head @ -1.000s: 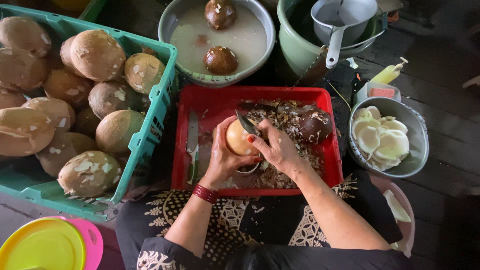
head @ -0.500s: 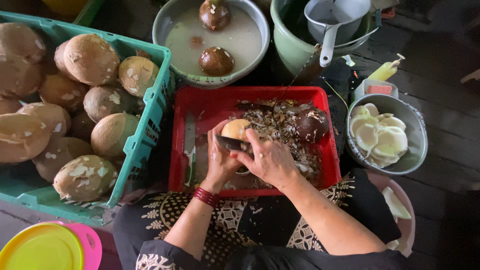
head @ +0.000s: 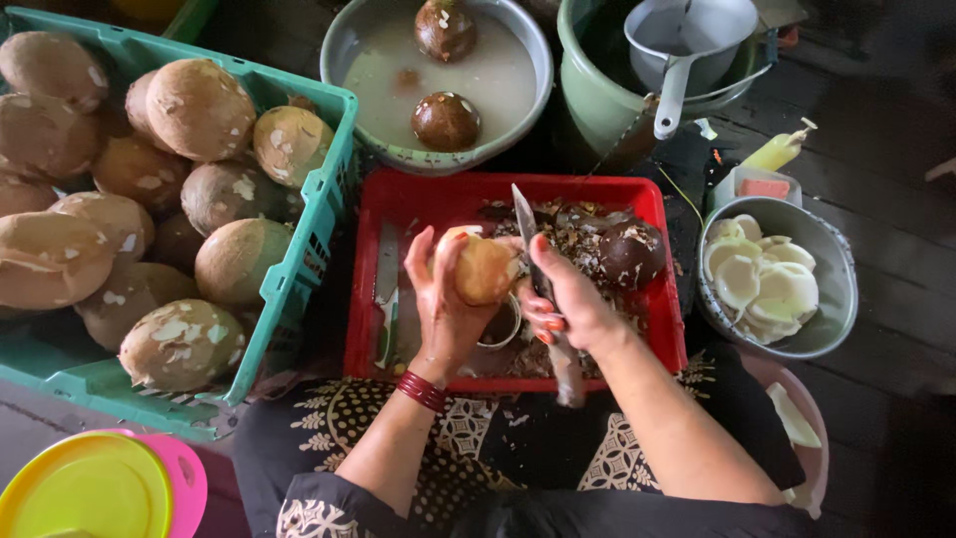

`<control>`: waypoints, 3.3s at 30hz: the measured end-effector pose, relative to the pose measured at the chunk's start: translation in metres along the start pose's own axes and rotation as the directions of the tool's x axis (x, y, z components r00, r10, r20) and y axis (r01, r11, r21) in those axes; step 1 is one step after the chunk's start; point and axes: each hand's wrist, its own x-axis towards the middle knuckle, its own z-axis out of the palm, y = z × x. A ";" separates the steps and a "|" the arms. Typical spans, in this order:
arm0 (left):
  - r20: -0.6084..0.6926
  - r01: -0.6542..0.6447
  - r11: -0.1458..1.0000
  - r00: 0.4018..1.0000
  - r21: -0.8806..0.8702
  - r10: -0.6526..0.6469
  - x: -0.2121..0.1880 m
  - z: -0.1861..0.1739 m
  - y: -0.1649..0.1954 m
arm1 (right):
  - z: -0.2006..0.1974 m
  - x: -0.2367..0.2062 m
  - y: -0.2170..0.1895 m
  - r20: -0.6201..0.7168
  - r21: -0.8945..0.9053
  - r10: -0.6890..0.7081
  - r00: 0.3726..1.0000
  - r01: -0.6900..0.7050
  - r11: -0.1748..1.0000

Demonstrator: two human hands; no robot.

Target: The person sits on the floor and scrapes the outer husk off coconuts with a knife over a red tray, rotating each coconut to remove the brown skin. Peeled white coconut pieces are placed into a metal bowl beside the tray, and husk debris accumulates in the tray.

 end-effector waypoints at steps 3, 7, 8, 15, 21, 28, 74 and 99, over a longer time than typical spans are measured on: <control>0.066 0.005 0.978 0.998 -0.211 0.009 0.003 -0.002 0.000 | -0.010 -0.004 -0.002 0.208 0.186 0.122 0.971 -0.161 0.969; 0.245 0.281 0.808 0.954 -0.517 -0.175 0.006 -0.007 -0.001 | -0.011 -0.007 -0.004 0.069 0.151 0.156 0.985 -0.165 0.975; 0.302 0.370 0.720 0.925 -0.587 -0.228 0.008 -0.009 -0.002 | -0.008 -0.008 -0.006 0.056 0.092 0.089 0.994 -0.094 0.991; 0.297 0.290 0.924 0.931 -0.249 -0.212 0.007 -0.007 -0.011 | 0.022 -0.016 -0.023 0.069 -0.921 -0.379 0.923 0.204 0.330; 0.276 0.277 0.932 0.938 -0.232 -0.210 0.002 -0.005 -0.008 | 0.031 -0.017 -0.022 -0.120 -0.970 -0.172 0.978 -0.079 0.229; 0.168 0.122 0.992 0.978 0.018 -0.123 0.010 -0.013 0.002 | 0.015 -0.003 -0.003 0.013 -0.947 -0.422 0.906 0.146 0.286; 0.260 0.325 0.852 0.937 -0.410 -0.232 0.011 -0.014 -0.002 | 0.007 -0.011 -0.025 0.158 -0.030 0.044 0.986 -0.040 0.999; 0.379 0.411 0.740 0.897 -0.532 -0.227 0.005 -0.011 -0.009 | 0.030 -0.004 -0.015 -0.165 -0.915 -0.272 0.948 -0.044 0.401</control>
